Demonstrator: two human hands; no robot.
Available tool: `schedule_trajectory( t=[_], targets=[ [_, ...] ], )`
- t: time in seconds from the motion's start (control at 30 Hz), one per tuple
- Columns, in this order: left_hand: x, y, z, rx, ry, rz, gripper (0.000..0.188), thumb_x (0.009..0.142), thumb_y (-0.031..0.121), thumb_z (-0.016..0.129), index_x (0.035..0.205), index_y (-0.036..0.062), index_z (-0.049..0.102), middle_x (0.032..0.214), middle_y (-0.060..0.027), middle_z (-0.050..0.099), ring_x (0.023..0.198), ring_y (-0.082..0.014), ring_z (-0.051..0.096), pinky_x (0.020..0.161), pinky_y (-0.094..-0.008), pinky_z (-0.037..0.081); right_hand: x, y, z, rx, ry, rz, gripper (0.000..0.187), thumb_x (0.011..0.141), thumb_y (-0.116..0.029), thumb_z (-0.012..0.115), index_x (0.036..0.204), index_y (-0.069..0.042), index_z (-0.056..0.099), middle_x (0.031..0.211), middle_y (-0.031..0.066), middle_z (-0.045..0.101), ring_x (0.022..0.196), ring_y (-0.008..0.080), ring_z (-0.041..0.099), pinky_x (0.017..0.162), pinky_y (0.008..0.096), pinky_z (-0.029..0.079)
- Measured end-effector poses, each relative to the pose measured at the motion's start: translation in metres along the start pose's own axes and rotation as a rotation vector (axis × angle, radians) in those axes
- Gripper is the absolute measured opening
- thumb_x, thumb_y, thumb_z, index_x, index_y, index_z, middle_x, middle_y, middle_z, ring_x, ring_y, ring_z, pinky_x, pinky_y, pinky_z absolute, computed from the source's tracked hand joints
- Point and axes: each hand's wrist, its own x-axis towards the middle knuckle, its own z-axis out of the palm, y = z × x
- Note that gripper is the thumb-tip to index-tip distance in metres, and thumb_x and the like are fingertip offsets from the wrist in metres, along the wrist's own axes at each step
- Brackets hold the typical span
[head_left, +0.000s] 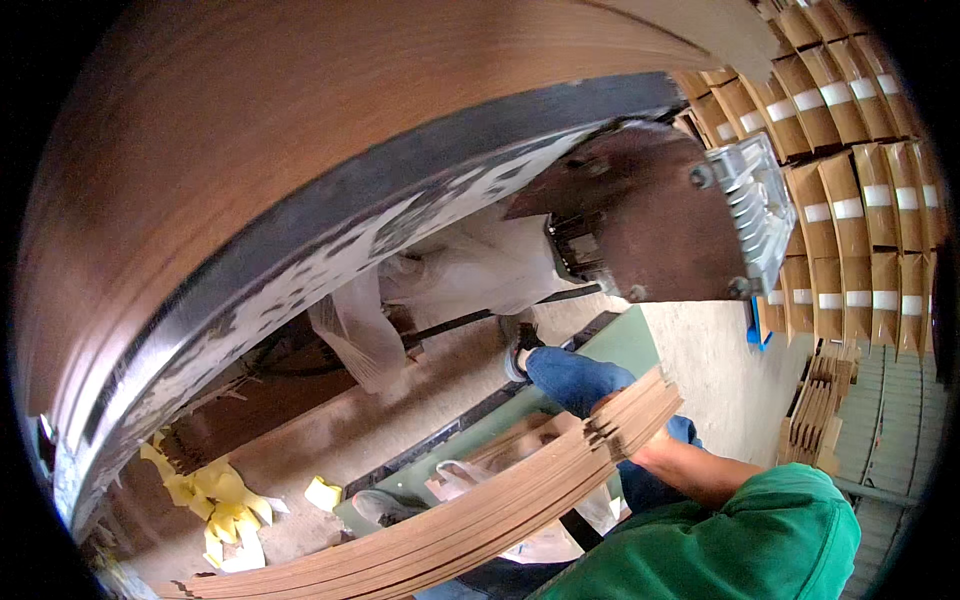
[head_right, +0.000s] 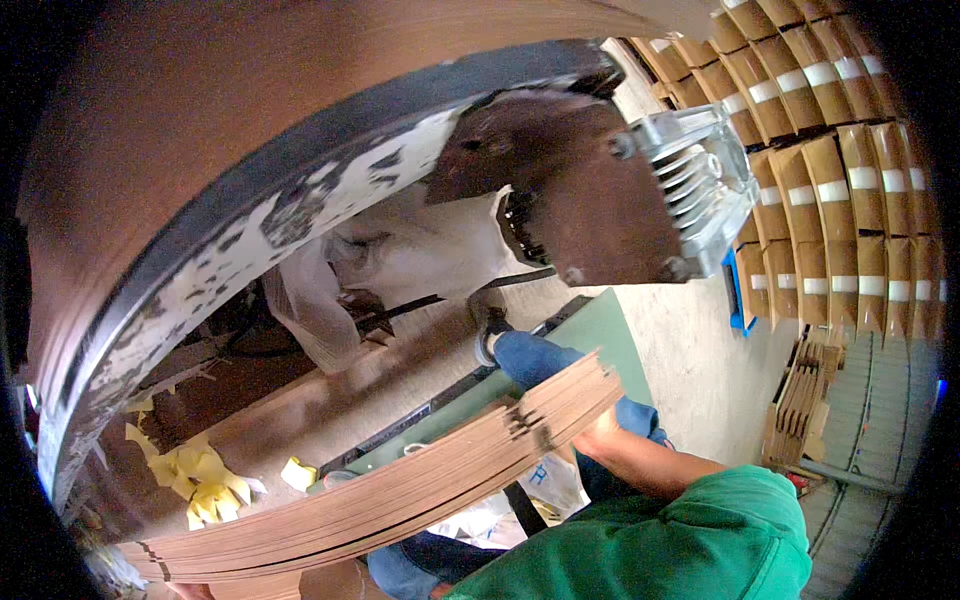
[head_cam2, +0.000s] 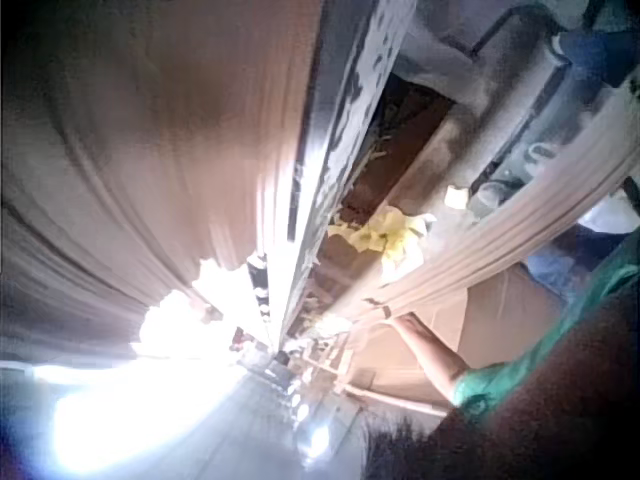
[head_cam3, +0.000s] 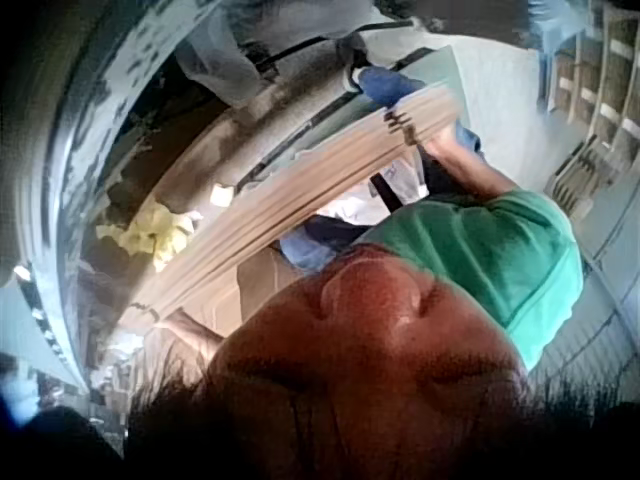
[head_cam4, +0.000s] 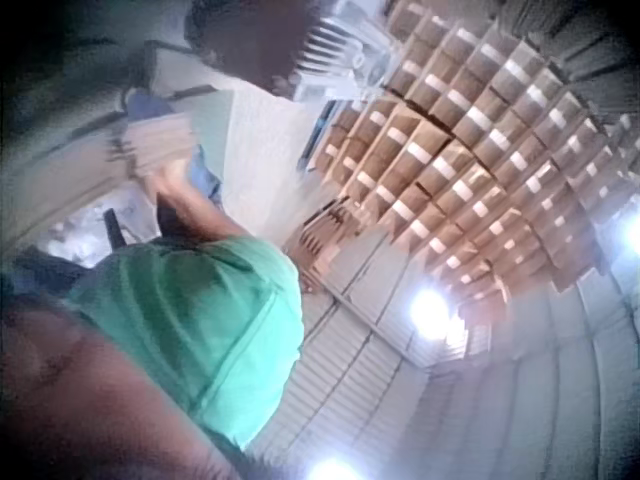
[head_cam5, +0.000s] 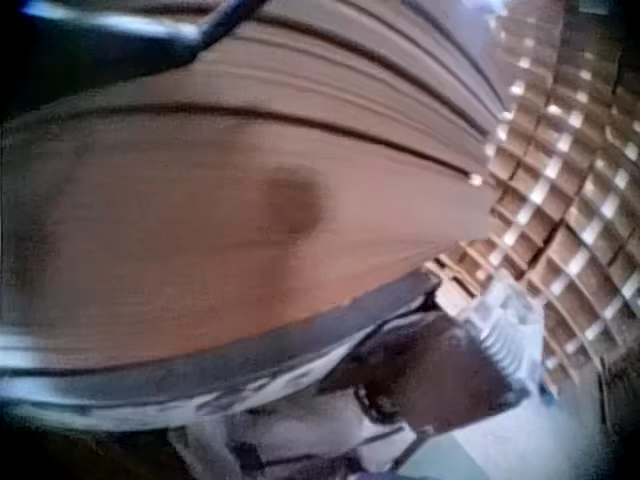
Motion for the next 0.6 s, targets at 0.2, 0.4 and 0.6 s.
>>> schedule_trajectory(
  t=[0.2,0.4,0.6],
  targets=[
    [-0.09,0.047,0.049,0.073,-0.061,-0.022,0.052,0.083,0.043,0.039,0.121,0.0065,0.039,0.119,-0.0137,0.044,0.109,-0.0301,0.043,0.09,-0.0451,0.037,-0.059,-0.103,-0.03,-0.088,-0.179,-0.026,0.026,0.085,-0.031,0.043,0.08,-0.008,0.053,0.082,0.0135,0.056,0.086,0.0316,0.051,0.079,0.0455,0.041],
    [-0.194,0.104,0.107,0.151,-0.179,-0.037,0.051,0.083,0.043,0.039,0.12,0.0067,0.04,0.117,-0.0133,0.045,0.108,-0.0296,0.044,0.089,-0.0448,0.038,-0.101,-0.175,-0.034,-0.01,-0.292,-0.073,0.023,0.088,-0.03,0.041,0.098,-0.011,0.052,0.086,0.0158,0.057,0.087,0.0324,0.052,0.078,0.0428,0.042],
    [-0.313,0.157,0.17,0.244,-0.265,-0.008,0.05,0.083,0.042,0.039,0.118,0.0069,0.041,0.115,-0.0129,0.046,0.106,-0.0292,0.045,0.087,-0.0445,0.039,-0.126,-0.313,-0.013,0.008,-0.094,-0.07,0.025,0.088,-0.028,0.04,0.088,-0.008,0.056,0.085,0.0128,0.057,0.083,0.0277,0.055,0.07,0.0408,0.047]
  ],
)
